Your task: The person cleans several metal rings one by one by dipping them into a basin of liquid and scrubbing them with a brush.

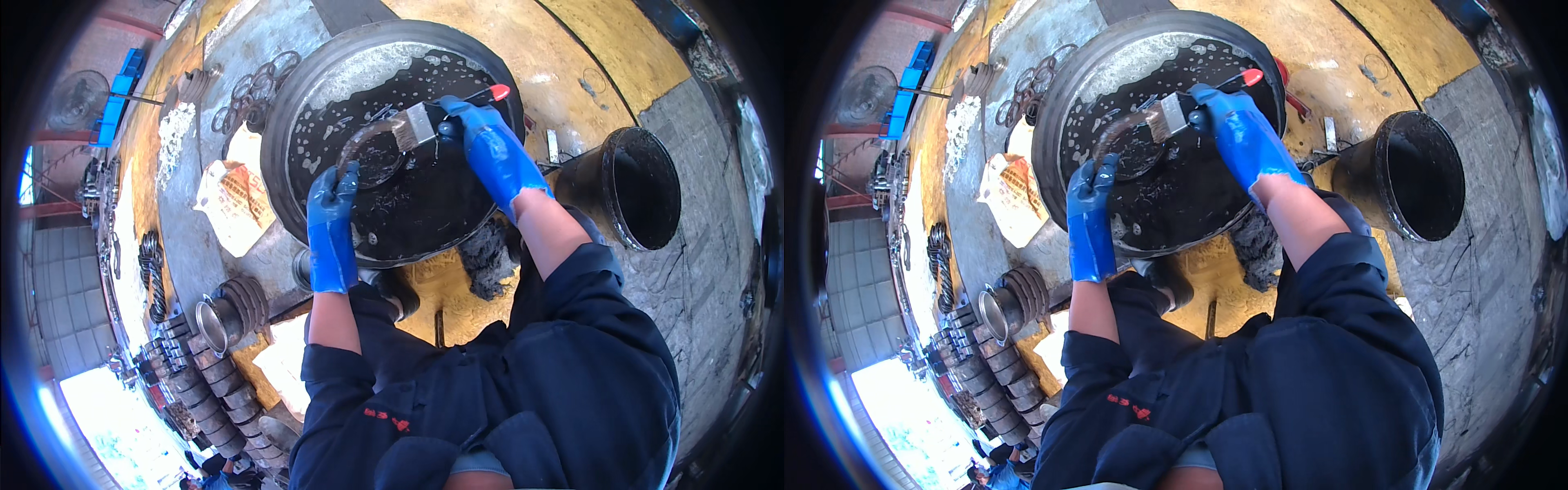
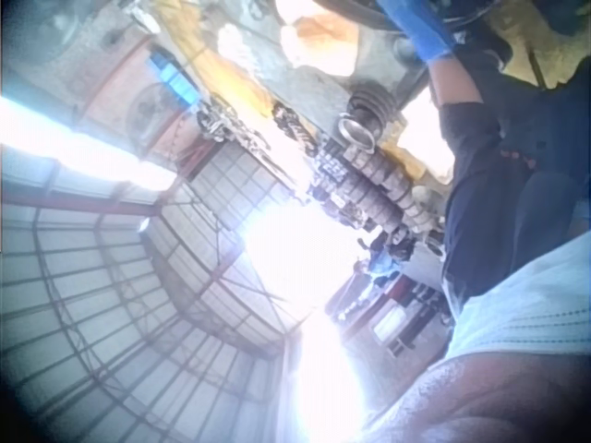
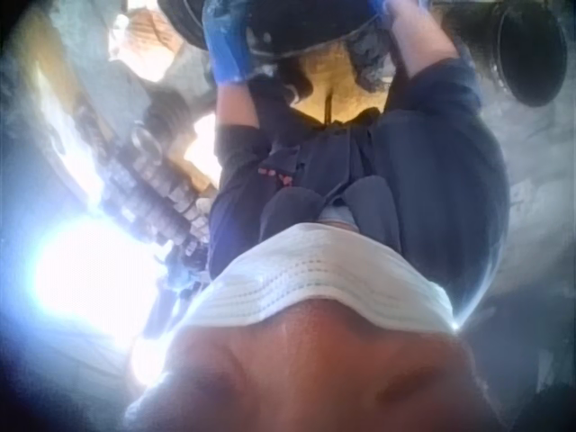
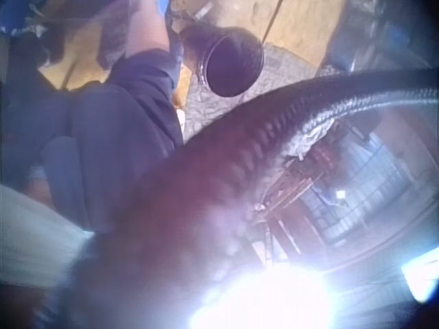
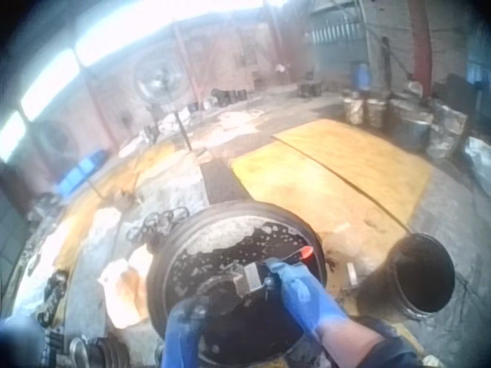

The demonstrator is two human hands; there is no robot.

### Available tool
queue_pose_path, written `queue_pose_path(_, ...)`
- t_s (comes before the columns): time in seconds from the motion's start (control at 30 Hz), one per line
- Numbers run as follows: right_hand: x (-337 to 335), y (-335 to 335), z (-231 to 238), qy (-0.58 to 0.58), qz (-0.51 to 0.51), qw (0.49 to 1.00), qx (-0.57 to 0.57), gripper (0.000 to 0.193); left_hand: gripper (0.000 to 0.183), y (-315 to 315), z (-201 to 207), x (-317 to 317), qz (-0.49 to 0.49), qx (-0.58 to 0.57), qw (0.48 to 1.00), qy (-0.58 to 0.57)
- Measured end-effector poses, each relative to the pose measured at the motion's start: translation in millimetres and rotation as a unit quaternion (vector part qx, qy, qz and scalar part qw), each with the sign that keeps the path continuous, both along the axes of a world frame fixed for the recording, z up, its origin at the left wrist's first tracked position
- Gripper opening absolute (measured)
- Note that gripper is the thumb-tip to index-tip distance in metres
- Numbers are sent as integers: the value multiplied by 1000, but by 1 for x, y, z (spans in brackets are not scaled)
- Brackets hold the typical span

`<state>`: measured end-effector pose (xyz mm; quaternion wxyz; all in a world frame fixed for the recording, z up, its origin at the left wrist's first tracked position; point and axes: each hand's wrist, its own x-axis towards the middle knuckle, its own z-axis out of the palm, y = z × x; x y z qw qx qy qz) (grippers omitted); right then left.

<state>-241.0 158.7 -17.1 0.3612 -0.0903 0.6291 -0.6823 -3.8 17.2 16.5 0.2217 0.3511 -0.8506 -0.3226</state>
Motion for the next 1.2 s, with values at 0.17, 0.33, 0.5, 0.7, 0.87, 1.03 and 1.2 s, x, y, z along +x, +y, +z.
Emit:
queue_pose_path(0.17,5,15,25,-81,-52,991,-89,21,23,3,-8,-1,7,253,942,222)
queue_pose_path(0.33,8,5,43,-258,-104,960,-16,17,21,-14,-22,-2,16,415,847,333)
queue_pose_path(0.5,17,15,27,-229,-37,973,-1,23,21,-6,-13,-11,105,403,860,294)
queue_pose_path(0.7,30,21,37,87,60,994,-3,38,19,-2,0,-10,156,403,846,311)
queue_pose_path(0.87,3,24,34,74,18,997,11,38,18,3,4,-14,162,405,846,308)
queue_pose_path(1.03,-9,20,30,55,-10,998,25,38,17,2,7,-13,175,410,840,310)
queue_pose_path(1.2,-12,27,26,46,-21,998,33,38,16,4,1,-17,172,394,852,298)
